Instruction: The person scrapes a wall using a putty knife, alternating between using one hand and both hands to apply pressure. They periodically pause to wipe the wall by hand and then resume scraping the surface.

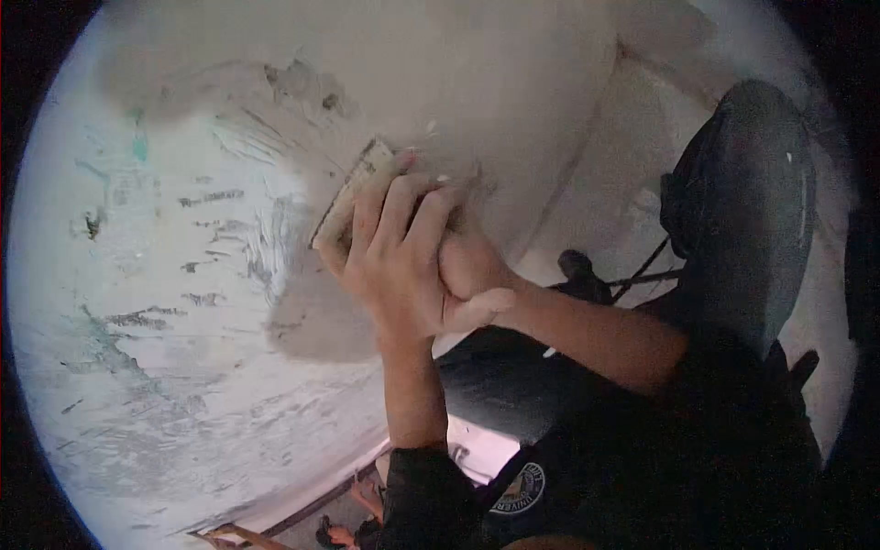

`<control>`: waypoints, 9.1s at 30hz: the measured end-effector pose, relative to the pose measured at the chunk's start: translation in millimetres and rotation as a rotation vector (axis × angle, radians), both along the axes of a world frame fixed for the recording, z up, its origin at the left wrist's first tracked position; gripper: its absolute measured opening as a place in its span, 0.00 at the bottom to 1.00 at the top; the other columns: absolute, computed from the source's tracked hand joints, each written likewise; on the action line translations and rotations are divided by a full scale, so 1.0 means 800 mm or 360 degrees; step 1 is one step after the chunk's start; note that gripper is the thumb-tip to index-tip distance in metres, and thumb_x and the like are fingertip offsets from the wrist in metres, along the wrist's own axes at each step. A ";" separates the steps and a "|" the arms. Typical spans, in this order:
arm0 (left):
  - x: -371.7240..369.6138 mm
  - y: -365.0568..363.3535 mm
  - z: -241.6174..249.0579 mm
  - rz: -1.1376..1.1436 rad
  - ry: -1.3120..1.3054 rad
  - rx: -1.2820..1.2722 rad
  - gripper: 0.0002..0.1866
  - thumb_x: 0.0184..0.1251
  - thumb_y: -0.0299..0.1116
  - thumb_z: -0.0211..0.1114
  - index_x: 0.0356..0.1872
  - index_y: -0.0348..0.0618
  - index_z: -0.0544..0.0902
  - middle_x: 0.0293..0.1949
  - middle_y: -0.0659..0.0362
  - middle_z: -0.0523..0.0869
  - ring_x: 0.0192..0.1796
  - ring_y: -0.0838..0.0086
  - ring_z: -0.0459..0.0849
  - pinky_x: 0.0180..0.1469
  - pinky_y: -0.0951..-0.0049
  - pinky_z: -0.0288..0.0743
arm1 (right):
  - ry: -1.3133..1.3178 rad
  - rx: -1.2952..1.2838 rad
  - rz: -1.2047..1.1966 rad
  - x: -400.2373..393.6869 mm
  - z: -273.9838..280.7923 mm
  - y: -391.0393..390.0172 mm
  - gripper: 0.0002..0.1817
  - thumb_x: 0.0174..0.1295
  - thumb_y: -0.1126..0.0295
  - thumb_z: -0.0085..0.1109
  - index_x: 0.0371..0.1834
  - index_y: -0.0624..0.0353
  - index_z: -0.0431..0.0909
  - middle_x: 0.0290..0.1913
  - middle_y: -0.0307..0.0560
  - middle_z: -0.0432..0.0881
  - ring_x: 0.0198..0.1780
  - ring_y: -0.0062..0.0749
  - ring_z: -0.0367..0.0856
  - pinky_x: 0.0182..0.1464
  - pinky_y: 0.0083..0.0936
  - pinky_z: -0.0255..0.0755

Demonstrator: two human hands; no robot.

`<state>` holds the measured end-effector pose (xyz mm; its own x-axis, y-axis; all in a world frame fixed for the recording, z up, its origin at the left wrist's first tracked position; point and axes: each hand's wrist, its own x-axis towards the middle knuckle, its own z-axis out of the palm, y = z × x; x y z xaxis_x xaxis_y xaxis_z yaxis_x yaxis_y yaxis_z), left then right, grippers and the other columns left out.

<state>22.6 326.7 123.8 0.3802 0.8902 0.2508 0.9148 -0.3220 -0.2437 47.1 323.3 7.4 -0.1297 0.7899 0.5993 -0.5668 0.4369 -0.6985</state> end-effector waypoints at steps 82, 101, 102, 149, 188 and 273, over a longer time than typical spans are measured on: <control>0.173 -0.262 -0.118 -0.0078 -0.1303 -0.0183 0.30 0.70 0.56 0.61 0.60 0.42 0.80 0.55 0.49 0.83 0.64 0.51 0.76 0.68 0.48 0.62 | -0.2620 -0.0129 0.0590 0.120 -0.101 -0.093 0.21 0.73 0.56 0.49 0.53 0.63 0.81 0.47 0.62 0.86 0.51 0.56 0.84 0.54 0.45 0.74; 0.109 -0.302 -0.066 0.0400 -0.1963 0.0914 0.19 0.67 0.32 0.61 0.18 0.41 0.64 0.18 0.53 0.63 0.22 0.60 0.62 0.31 0.61 0.53 | -0.2615 0.1059 0.0661 0.261 0.111 0.041 0.24 0.72 0.53 0.53 0.61 0.58 0.80 0.46 0.49 0.88 0.48 0.39 0.84 0.52 0.33 0.75; 0.112 -0.301 -0.069 0.0423 -0.1983 0.0918 0.19 0.67 0.32 0.61 0.18 0.41 0.64 0.18 0.53 0.63 0.22 0.60 0.62 0.31 0.61 0.53 | -0.2695 0.0737 0.1024 0.251 0.137 0.013 0.23 0.74 0.53 0.52 0.60 0.59 0.80 0.44 0.45 0.86 0.45 0.33 0.81 0.50 0.30 0.75; 0.024 -0.100 0.019 -0.0086 -0.0275 0.0064 0.24 0.65 0.45 0.55 0.59 0.48 0.82 0.66 0.57 0.78 0.74 0.62 0.67 0.75 0.52 0.50 | 0.0243 -0.0887 0.0201 0.039 -0.006 -0.025 0.17 0.78 0.61 0.45 0.59 0.60 0.75 0.47 0.42 0.78 0.43 0.25 0.76 0.45 0.23 0.74; 0.008 -0.022 -0.018 0.0115 -0.0239 0.0107 0.32 0.67 0.64 0.40 0.43 0.50 0.84 0.54 0.59 0.82 0.69 0.60 0.69 0.76 0.44 0.39 | -0.1065 -0.0180 0.0215 0.082 0.057 0.013 0.17 0.67 0.63 0.57 0.52 0.63 0.77 0.50 0.50 0.81 0.52 0.39 0.81 0.55 0.33 0.75; 0.006 -0.198 -0.080 0.1026 -0.2520 -0.0031 0.17 0.74 0.41 0.64 0.44 0.34 0.86 0.34 0.61 0.85 0.40 0.78 0.79 0.46 0.75 0.73 | -0.1041 -0.0743 0.0442 0.121 0.022 -0.111 0.24 0.73 0.50 0.55 0.35 0.65 0.77 0.27 0.44 0.78 0.30 0.28 0.75 0.35 0.30 0.69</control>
<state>27.7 168.1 59.6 -0.6055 0.7958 -0.0113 0.2145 0.1768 0.9606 144.1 234.8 25.4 -0.5622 0.8259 -0.0432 -0.0301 -0.0726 -0.9969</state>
